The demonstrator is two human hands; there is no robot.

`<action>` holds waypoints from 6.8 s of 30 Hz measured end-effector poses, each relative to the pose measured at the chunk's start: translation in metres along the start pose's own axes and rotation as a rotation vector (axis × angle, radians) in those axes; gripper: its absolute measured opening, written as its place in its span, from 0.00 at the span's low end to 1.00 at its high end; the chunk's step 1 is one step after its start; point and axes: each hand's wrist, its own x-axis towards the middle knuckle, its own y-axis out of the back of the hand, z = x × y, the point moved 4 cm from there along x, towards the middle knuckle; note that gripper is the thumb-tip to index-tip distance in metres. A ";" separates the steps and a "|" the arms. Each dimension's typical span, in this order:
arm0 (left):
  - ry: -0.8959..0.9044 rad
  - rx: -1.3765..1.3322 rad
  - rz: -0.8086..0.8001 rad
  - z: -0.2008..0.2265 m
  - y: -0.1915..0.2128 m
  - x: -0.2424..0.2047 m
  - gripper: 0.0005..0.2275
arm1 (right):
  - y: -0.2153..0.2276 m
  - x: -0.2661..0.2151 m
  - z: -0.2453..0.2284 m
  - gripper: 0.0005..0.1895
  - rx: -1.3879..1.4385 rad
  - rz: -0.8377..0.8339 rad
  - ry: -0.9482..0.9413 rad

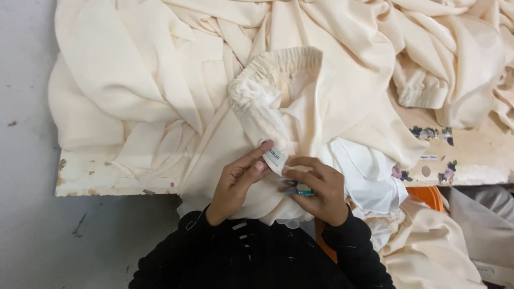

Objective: The person uses a pair of scissors to trim loose threads and excess fabric from the edges of a large piece of white cloth. They repeatedly pull the fabric taut, cut small sections, and adjust the material on the work surface.

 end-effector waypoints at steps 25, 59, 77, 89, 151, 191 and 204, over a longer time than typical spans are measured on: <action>0.001 -0.028 0.186 -0.025 0.006 -0.004 0.27 | -0.007 -0.003 0.011 0.14 -0.090 0.264 0.098; 0.036 -0.209 0.136 -0.012 -0.020 0.000 0.36 | 0.014 -0.020 -0.027 0.15 -0.292 0.308 0.037; -0.011 -0.193 0.097 -0.031 -0.016 -0.008 0.36 | 0.014 -0.026 -0.024 0.14 -0.237 0.308 -0.001; 0.004 -0.224 0.073 -0.060 -0.006 -0.014 0.36 | 0.012 -0.020 -0.014 0.13 -0.066 0.255 -0.085; -0.272 0.046 0.168 -0.033 0.005 -0.011 0.59 | 0.002 -0.005 -0.009 0.23 -0.264 0.420 -0.249; -0.022 0.889 -0.591 0.099 0.045 0.145 0.42 | 0.080 -0.023 0.114 0.06 0.421 0.522 -0.458; -0.080 0.623 -0.278 0.052 0.035 0.065 0.24 | 0.050 0.013 0.057 0.24 0.073 0.305 -0.210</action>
